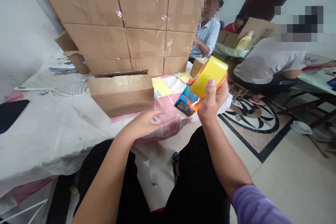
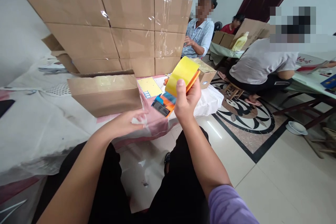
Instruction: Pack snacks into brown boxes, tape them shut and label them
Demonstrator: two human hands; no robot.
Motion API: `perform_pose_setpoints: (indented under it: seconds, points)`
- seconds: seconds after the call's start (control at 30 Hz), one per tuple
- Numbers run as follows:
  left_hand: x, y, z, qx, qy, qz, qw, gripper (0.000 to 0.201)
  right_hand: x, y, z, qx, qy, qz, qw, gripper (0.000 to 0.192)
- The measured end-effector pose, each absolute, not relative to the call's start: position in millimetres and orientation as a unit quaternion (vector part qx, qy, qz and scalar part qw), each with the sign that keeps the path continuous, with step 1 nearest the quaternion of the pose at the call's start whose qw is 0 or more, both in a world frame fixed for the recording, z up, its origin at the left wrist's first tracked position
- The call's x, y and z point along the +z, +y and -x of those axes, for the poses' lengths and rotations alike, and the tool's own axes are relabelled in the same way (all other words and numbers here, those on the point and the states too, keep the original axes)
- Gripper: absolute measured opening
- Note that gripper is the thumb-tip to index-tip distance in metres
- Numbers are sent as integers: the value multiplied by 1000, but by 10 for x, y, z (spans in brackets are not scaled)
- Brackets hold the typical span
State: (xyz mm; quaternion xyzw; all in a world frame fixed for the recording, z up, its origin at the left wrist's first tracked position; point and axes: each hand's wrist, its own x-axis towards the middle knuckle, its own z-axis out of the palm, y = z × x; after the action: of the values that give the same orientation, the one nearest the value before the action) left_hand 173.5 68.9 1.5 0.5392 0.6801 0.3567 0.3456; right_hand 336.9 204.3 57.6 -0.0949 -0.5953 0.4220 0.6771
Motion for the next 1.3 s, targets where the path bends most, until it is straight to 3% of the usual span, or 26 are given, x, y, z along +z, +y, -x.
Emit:
perform_pose_setpoints:
  seconds: [0.1,0.23,0.43,0.63,0.93,1.3]
  points:
    - [133,681,-1768,451,603,-573,323,72,590,2011,-3362,439,-594,94,668,34]
    - [254,705,-1947,535,533,-526,392,65,574,2012,-3320,469,-579,98,660,37]
    - [277,732,-2091,520,583,-497,379,29,581,2027,-3299,496,-562,116,652,35]
    - [294,749,-2111,535,573,-523,334,15,578,2025,-3284,516,-556,133,637,36]
    - [293,757,-2140,541,587,-528,289,9,606,1999,-3268,542,-548,160,616,40]
    - [315,737,-2207,541,588,-561,218,18,578,2022,-3279,561,-535,214,594,47]
